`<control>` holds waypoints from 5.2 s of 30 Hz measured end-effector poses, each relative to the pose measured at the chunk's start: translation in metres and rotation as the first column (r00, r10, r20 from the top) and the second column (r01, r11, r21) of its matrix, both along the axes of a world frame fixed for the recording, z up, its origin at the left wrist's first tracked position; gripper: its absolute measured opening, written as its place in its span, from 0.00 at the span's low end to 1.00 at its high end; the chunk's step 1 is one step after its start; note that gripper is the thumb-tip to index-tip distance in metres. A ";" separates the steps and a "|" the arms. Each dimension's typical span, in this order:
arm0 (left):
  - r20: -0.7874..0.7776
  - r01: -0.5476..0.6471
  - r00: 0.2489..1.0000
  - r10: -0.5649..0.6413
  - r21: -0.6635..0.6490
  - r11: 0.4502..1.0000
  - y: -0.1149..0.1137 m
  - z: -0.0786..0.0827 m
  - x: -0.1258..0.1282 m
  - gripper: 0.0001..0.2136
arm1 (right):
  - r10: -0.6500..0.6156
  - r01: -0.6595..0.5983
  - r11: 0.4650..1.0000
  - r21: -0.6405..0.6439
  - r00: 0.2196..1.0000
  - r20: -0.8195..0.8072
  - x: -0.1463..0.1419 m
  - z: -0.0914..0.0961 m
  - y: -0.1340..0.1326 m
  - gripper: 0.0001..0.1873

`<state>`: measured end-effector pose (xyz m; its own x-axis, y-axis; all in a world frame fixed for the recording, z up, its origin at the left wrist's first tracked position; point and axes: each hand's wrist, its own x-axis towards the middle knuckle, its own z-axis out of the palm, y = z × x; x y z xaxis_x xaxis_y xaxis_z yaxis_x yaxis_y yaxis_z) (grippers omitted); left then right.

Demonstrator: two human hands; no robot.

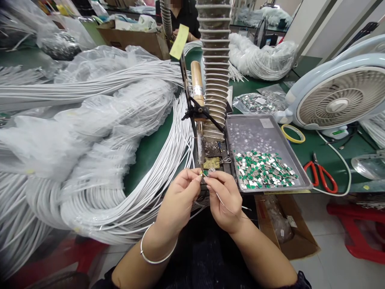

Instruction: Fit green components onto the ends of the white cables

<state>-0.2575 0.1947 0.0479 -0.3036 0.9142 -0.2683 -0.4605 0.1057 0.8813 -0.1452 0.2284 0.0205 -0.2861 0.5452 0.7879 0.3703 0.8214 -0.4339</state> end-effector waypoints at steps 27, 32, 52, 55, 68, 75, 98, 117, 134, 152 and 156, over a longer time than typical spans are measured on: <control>0.001 -0.002 1.000 0.002 0.002 1.000 -0.001 0.007 0.000 0.06 | 0.004 -0.004 1.000 -0.010 1.000 0.004 -0.002 0.004 0.001 0.14; 0.003 -0.016 1.000 0.016 -0.009 1.000 0.000 0.008 0.000 0.06 | -0.004 0.004 1.000 -0.009 1.000 0.009 -0.002 0.004 0.000 0.15; 0.012 -0.008 1.000 0.009 -0.030 1.000 0.000 0.001 0.002 0.06 | -0.046 0.046 0.999 0.003 0.998 -0.042 -0.005 0.001 0.001 0.10; 0.024 -0.016 1.000 0.017 -0.027 1.000 0.000 0.000 0.002 0.06 | -0.060 0.061 0.998 0.024 0.997 -0.041 -0.006 0.001 0.002 0.10; 0.036 -0.015 0.999 0.016 -0.006 1.000 0.001 0.003 0.002 0.06 | -0.067 0.068 0.997 0.025 0.997 -0.030 -0.006 0.001 0.002 0.11; 0.041 -0.023 0.999 0.023 -0.016 1.000 0.000 0.004 0.001 0.07 | -0.078 0.078 0.997 0.027 0.997 -0.031 -0.007 0.004 0.002 0.11; -0.007 0.037 0.999 -0.037 0.006 0.999 -0.003 -0.010 0.000 0.06 | 0.022 -0.029 0.996 -0.079 0.996 -0.082 0.000 -0.004 -0.003 0.15; -0.469 0.262 0.858 -0.211 0.046 0.964 -0.007 -0.011 -0.012 0.06 | -0.047 0.056 0.983 -0.176 0.997 0.056 0.008 -0.004 -0.001 0.08; -0.403 0.272 0.877 -0.262 -0.032 0.962 -0.004 0.002 -0.011 0.04 | -0.095 0.081 0.969 -0.231 0.994 -0.047 0.005 -0.009 -0.008 0.14; -0.494 0.161 0.857 -0.149 -0.019 0.987 0.002 0.006 -0.012 0.04 | 0.010 -0.034 0.983 -0.181 0.991 -0.132 -0.001 -0.007 0.000 0.10; -0.501 0.148 0.856 -0.126 0.005 0.989 0.002 0.006 -0.014 0.04 | 0.012 -0.032 0.986 -0.162 0.992 -0.123 -0.004 -0.005 0.002 0.10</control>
